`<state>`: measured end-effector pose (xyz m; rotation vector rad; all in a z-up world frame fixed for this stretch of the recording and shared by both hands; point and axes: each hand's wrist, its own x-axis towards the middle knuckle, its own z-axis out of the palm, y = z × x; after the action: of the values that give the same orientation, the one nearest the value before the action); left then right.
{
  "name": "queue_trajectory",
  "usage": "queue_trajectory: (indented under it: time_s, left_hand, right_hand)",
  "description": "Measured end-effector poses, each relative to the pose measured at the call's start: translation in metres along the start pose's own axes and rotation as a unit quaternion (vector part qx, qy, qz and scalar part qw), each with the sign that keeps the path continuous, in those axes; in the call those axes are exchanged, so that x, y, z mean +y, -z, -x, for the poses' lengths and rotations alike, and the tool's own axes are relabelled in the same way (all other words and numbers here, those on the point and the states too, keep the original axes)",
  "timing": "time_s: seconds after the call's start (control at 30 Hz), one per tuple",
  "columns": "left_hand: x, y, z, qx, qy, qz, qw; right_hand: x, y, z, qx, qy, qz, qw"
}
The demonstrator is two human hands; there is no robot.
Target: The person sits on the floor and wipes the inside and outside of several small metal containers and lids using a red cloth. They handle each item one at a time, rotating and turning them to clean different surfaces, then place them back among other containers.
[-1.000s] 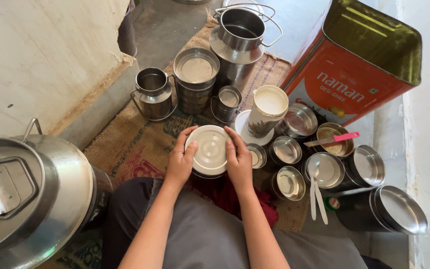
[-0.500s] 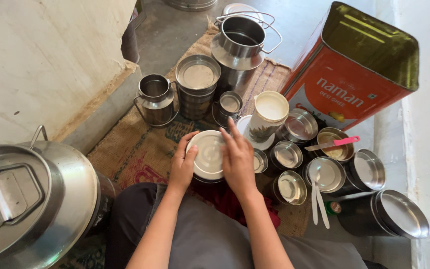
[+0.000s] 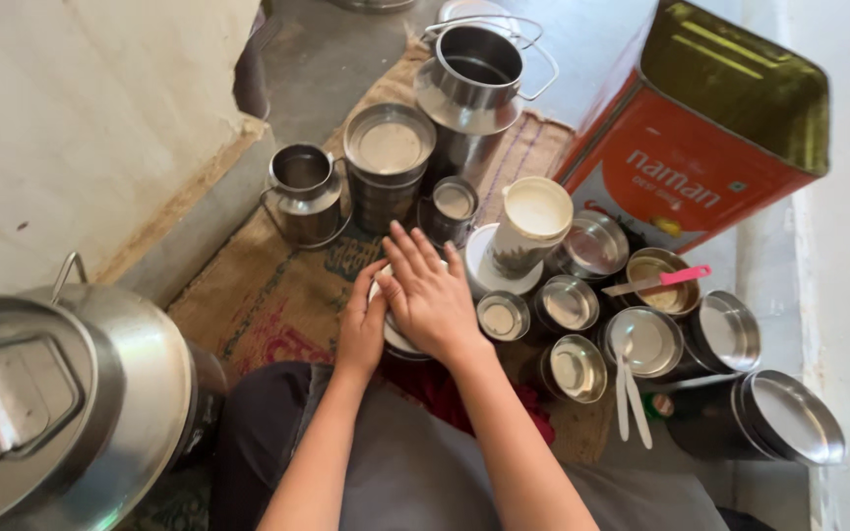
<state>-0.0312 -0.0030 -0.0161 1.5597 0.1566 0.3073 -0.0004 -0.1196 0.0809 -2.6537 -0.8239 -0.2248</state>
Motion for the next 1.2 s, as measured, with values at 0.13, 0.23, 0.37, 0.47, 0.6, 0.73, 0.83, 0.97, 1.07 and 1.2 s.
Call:
queue_trajectory:
  time_s: [0.13,0.23,0.37,0.47,0.6,0.73,0.83,0.97,1.07,1.2]
  left_hand:
    - [-0.002,0.002,-0.003,-0.009,-0.005,0.047,0.999]
    - [-0.005,-0.001,-0.002,-0.019,-0.018,0.069,0.997]
    - [-0.007,0.002,0.001,-0.008,-0.029,0.057,0.998]
    - [-0.008,0.001,0.0,-0.005,0.012,0.036,0.999]
    - [-0.012,0.002,-0.001,-0.02,-0.043,0.008,0.999]
    - [-0.019,0.003,-0.004,-0.014,-0.06,0.016,0.998]
    - [-0.02,-0.003,-0.009,-0.035,-0.067,0.085,0.994]
    - [-0.017,0.004,-0.004,-0.038,-0.068,0.079,0.994]
    - [-0.012,0.002,-0.005,-0.039,-0.082,0.088,0.992]
    - [-0.016,0.002,-0.003,-0.03,-0.066,0.073,0.995]
  right_hand:
    - [0.009,-0.012,-0.001,-0.026,-0.006,-0.007,1.0]
    - [0.011,0.002,0.003,-0.014,0.012,-0.082,0.996]
    - [-0.004,0.027,0.007,0.093,0.047,-0.1,0.989]
    - [-0.006,0.034,0.004,0.151,0.061,-0.044,0.986]
    - [0.0,0.009,0.005,0.041,-0.017,0.038,0.998]
    - [0.02,-0.016,0.004,-0.005,-0.03,0.017,0.999]
    - [0.035,-0.008,0.015,-0.068,0.025,-0.067,0.995]
    - [0.028,0.024,0.033,-0.121,0.071,-0.072,0.987]
    - [0.007,0.054,0.03,-0.045,0.067,-0.048,0.996]
    - [-0.017,0.081,0.011,0.141,0.066,-0.05,0.987]
